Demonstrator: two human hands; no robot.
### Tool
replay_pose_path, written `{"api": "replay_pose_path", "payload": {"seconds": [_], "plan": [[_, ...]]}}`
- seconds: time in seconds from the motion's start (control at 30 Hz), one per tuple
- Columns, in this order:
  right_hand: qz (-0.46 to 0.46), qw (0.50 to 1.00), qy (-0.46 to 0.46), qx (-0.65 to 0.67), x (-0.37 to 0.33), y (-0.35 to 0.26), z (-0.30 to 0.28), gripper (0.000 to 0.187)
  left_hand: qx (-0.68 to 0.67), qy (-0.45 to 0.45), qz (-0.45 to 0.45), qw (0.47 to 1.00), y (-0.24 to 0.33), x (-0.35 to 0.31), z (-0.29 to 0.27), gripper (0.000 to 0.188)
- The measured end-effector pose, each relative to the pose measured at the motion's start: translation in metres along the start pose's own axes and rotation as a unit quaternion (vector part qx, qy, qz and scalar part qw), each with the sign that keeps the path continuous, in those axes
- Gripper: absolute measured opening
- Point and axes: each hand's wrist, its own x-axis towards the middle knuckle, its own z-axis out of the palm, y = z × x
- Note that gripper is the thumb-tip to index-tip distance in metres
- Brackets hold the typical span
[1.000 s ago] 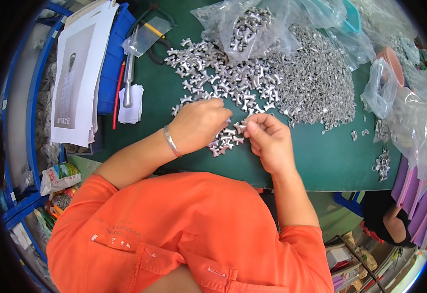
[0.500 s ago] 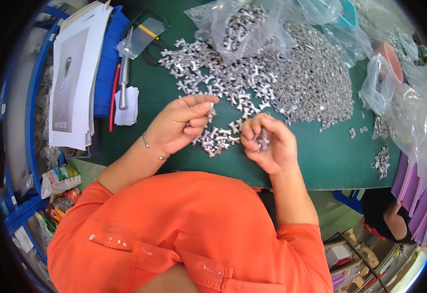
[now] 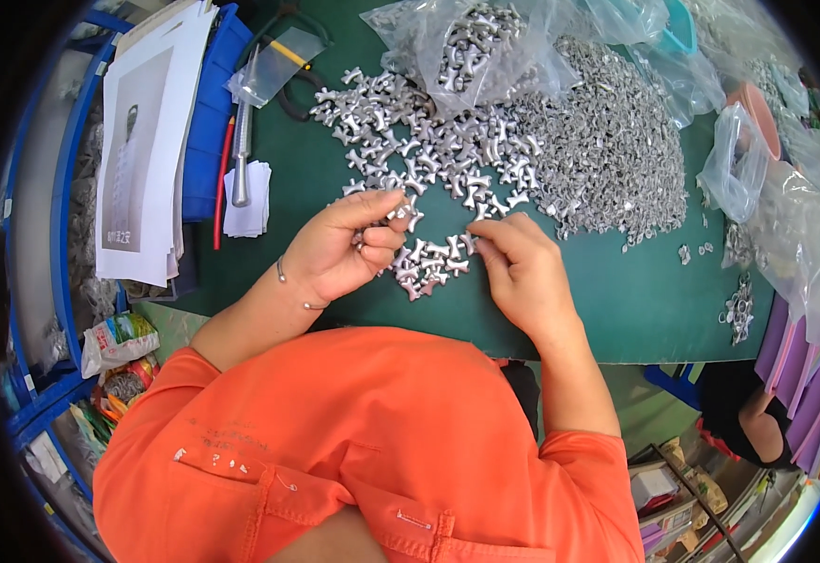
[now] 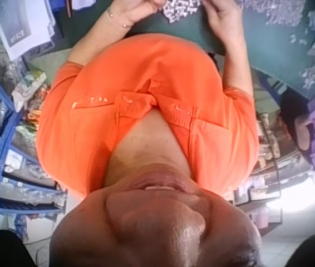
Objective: The person sorts and assembles small white cross-shaped plastic components and metallic hardware pieces by hand at a workbench, picking them up from a pile and placing them into clear plastic bags.
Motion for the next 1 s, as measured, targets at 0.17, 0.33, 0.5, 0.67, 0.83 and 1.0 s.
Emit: {"api": "replay_pose_path", "payload": {"seconds": [0.17, 0.33, 0.5, 0.67, 0.83, 1.0], "plan": [[0.031, 0.999, -0.040, 0.001, -0.004, 0.001, 0.000, 0.021, 0.032, 0.059, 0.053, 0.996, 0.011, -0.007, 0.005, 0.013], [0.007, 0.995, -0.068, -0.079, -0.003, -0.002, 0.005, 0.029, 0.441, 0.055, 0.199, 0.873, 0.010, -0.001, 0.004, 0.008], [0.043, 0.998, -0.043, 0.023, -0.007, 0.008, 0.004, 0.022, 0.748, -0.033, 0.355, 0.560, -0.013, 0.019, 0.007, 0.015], [0.113, 0.882, -0.005, 0.458, -0.013, 0.023, -0.005, 0.014, 0.829, -0.028, 0.337, 0.446, -0.028, 0.029, 0.008, 0.015], [0.158, 0.667, -0.019, 0.727, -0.004, 0.022, -0.021, 0.014, 0.757, -0.049, 0.328, 0.563, -0.022, 0.030, 0.004, 0.014], [0.022, 0.998, 0.015, -0.054, 0.010, 0.011, 0.004, 0.013, 0.534, 0.036, 0.188, 0.824, -0.008, 0.010, 0.017, 0.010]]}}
